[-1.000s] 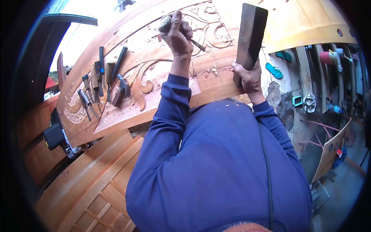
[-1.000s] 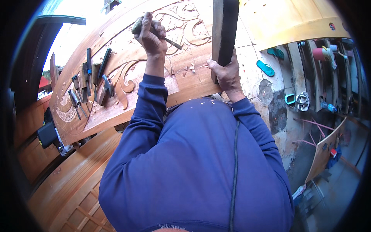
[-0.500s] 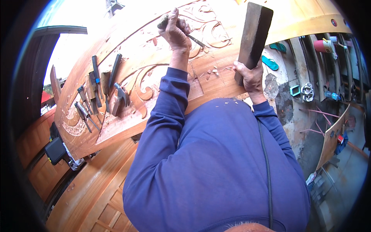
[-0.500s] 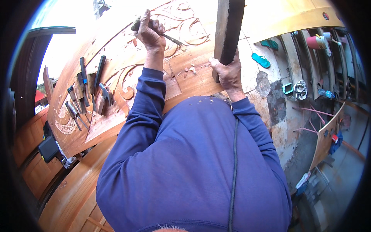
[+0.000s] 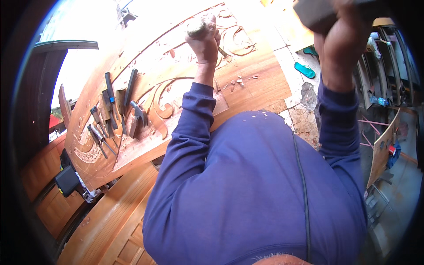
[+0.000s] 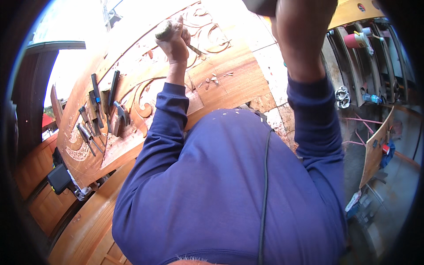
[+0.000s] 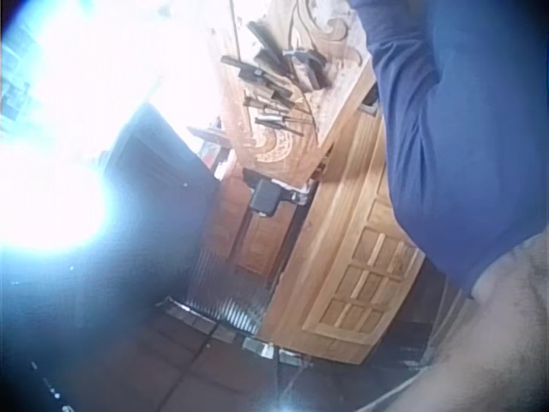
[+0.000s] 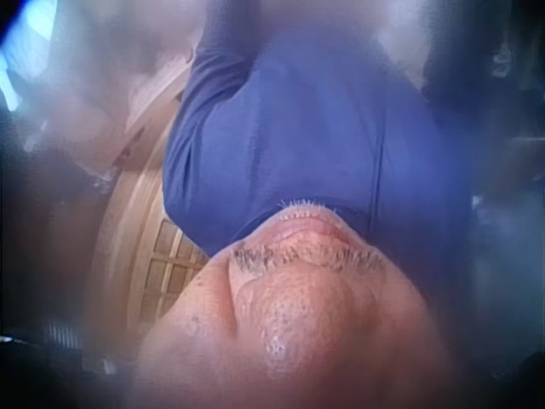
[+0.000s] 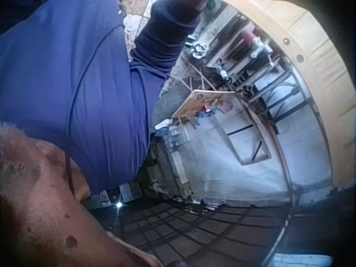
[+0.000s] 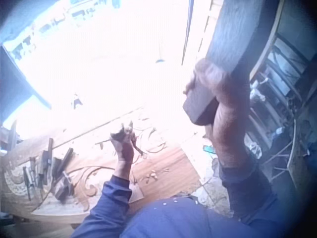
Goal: The person carves a decorative floral pattern into a large wooden panel using a chisel and a wooden mallet. They repeatedly strike the chisel to remove wood shavings and refine the design.
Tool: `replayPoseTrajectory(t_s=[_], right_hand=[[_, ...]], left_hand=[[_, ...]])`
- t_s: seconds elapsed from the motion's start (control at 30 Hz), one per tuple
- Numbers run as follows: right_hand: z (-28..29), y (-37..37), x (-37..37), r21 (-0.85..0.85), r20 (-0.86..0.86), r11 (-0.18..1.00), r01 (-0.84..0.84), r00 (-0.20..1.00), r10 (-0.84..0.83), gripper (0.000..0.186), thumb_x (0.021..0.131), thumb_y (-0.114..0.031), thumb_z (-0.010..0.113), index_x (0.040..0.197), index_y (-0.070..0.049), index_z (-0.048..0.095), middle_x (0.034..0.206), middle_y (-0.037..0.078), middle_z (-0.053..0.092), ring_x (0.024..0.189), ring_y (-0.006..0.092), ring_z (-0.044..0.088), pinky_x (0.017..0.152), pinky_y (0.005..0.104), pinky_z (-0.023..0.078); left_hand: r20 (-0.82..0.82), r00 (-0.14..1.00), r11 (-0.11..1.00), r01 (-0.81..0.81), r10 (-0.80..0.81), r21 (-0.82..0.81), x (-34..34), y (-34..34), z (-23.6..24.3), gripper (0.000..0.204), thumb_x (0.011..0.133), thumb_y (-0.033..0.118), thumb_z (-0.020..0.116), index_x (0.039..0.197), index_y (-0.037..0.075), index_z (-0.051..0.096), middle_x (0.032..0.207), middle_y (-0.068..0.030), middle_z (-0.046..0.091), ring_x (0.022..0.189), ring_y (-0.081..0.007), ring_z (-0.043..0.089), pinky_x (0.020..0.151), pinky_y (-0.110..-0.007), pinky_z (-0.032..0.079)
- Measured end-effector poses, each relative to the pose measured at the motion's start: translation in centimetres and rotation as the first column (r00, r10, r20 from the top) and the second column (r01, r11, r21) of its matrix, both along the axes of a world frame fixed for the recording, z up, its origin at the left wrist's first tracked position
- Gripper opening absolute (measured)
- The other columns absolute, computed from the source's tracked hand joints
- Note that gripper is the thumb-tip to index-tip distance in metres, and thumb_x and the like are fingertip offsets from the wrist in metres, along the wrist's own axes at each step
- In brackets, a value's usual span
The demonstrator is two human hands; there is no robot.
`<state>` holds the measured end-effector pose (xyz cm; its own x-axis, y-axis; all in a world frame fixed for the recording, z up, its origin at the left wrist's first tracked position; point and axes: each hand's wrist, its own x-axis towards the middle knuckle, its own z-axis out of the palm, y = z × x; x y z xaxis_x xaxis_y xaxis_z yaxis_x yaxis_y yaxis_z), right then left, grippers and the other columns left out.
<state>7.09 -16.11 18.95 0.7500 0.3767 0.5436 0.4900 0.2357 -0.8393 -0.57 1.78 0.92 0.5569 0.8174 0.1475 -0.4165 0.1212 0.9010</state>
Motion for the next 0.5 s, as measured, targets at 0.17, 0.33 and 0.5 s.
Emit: replayPoseTrajectory(t_s=[0.17, 0.33, 0.5], right_hand=[[-1.9, 0.7, 2.8, -0.719, 0.509, 0.675, 0.166, 0.788, 0.348, 0.039, 0.089, -0.014, 0.071, 0.125, -0.008, 0.057, 0.09, 0.008, 0.067, 0.076, 0.0192, 0.066, 0.068, 0.0353, 0.056], [-5.0, 0.1, 2.8, -0.597, 0.594, 0.772, 0.219, 0.767, 0.242, 0.083, 0.086, -0.005, 0.07, 0.157, -0.037, 0.042, 0.092, 0.012, 0.071, 0.077, 0.0282, 0.072, 0.073, 0.0402, 0.063], [-6.3, -1.5, 1.8, -0.792, 0.529, 0.529, 0.303, 0.774, 0.348, 0.083, 0.083, -0.007, 0.075, 0.157, -0.03, 0.044, 0.111, 0.015, 0.074, 0.091, 0.03, 0.075, 0.078, 0.0394, 0.063]], left_hand=[[-0.088, 0.996, 0.979, 0.041, -0.024, 0.199, -0.7, -0.1, -0.3, 0.024, 0.095, 0.006, 0.072, 0.073, 0.004, 0.06, 0.06, -0.0005, 0.052, 0.047, -0.0091, 0.045, 0.043, -0.026, 0.034], [-0.173, 0.98, 0.987, 0.121, -0.102, 0.104, -1.1, -0.6, 1.2, 0.026, 0.092, 0.01, 0.076, 0.074, 0.005, 0.058, 0.059, -0.0018, 0.052, 0.048, -0.0105, 0.047, 0.047, -0.028, 0.038], [-0.006, 0.999, 0.999, 0.046, -0.046, 0.017, -1.1, -1.0, -0.2, 0.022, 0.092, 0.003, 0.069, 0.075, 0.008, 0.057, 0.061, 0.0001, 0.05, 0.05, -0.0082, 0.045, 0.045, -0.026, 0.035]])
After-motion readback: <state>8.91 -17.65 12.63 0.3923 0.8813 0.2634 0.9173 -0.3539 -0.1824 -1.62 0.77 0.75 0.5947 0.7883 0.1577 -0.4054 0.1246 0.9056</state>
